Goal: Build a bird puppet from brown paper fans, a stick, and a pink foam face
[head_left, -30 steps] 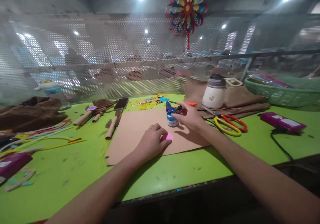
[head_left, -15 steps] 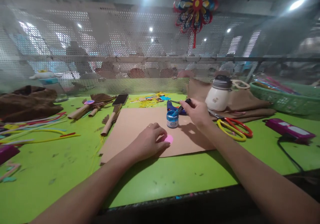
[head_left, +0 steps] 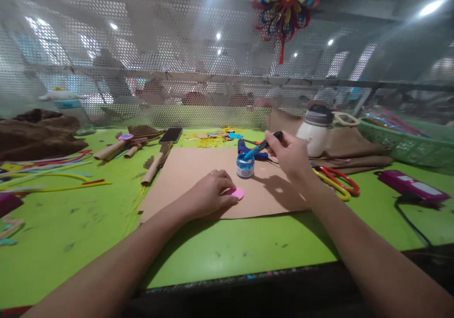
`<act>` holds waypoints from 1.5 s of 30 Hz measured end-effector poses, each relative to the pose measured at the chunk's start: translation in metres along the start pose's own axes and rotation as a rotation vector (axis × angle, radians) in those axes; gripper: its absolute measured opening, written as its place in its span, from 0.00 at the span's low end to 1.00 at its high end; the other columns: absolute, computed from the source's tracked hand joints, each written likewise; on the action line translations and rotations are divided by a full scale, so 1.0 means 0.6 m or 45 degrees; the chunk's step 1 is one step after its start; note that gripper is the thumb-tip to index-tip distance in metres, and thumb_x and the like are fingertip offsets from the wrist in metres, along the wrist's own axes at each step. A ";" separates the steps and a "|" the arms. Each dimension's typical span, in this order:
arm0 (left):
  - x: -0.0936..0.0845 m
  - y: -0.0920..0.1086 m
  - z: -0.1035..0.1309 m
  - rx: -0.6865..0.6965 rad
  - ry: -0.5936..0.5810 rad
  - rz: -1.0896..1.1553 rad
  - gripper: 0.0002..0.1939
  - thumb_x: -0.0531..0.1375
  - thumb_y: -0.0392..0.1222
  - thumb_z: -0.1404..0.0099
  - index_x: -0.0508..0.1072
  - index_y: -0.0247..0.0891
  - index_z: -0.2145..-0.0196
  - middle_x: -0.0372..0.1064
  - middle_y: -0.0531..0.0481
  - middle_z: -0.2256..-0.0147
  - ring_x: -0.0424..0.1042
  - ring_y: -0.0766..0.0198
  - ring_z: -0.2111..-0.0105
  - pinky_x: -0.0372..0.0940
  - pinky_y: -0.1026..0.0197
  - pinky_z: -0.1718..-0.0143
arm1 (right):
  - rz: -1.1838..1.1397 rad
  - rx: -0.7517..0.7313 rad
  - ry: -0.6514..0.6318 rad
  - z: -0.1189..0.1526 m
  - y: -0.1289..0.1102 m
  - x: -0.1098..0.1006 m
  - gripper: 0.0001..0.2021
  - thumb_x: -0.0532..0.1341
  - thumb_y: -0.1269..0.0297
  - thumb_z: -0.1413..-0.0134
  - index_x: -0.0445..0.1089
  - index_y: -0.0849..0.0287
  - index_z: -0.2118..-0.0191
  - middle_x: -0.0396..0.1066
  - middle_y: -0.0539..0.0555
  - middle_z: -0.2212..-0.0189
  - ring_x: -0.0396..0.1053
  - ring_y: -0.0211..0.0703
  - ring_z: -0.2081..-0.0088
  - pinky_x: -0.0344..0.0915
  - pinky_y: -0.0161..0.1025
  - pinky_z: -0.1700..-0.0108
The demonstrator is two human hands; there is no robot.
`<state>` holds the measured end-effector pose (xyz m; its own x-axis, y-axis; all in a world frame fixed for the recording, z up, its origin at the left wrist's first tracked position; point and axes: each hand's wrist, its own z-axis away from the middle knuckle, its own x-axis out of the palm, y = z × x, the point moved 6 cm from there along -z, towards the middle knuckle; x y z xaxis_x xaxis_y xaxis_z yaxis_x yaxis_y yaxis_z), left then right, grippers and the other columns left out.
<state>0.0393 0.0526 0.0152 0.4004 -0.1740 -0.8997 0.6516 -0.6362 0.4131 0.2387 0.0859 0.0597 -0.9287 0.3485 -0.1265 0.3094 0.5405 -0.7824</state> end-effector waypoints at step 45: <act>0.007 -0.021 -0.006 -0.159 -0.017 0.114 0.18 0.64 0.50 0.47 0.77 0.36 0.61 0.66 0.47 0.63 0.67 0.61 0.65 0.62 0.60 0.64 | -0.094 0.262 -0.478 0.051 -0.005 0.052 0.23 0.60 0.48 0.45 0.61 0.58 0.83 0.58 0.45 0.89 0.55 0.32 0.84 0.53 0.34 0.77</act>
<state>0.0350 0.0627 0.0067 0.4526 -0.2361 -0.8599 0.6891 -0.5195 0.5053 0.2027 0.0719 0.0394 -0.9684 -0.0088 -0.2491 0.2275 0.3766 -0.8980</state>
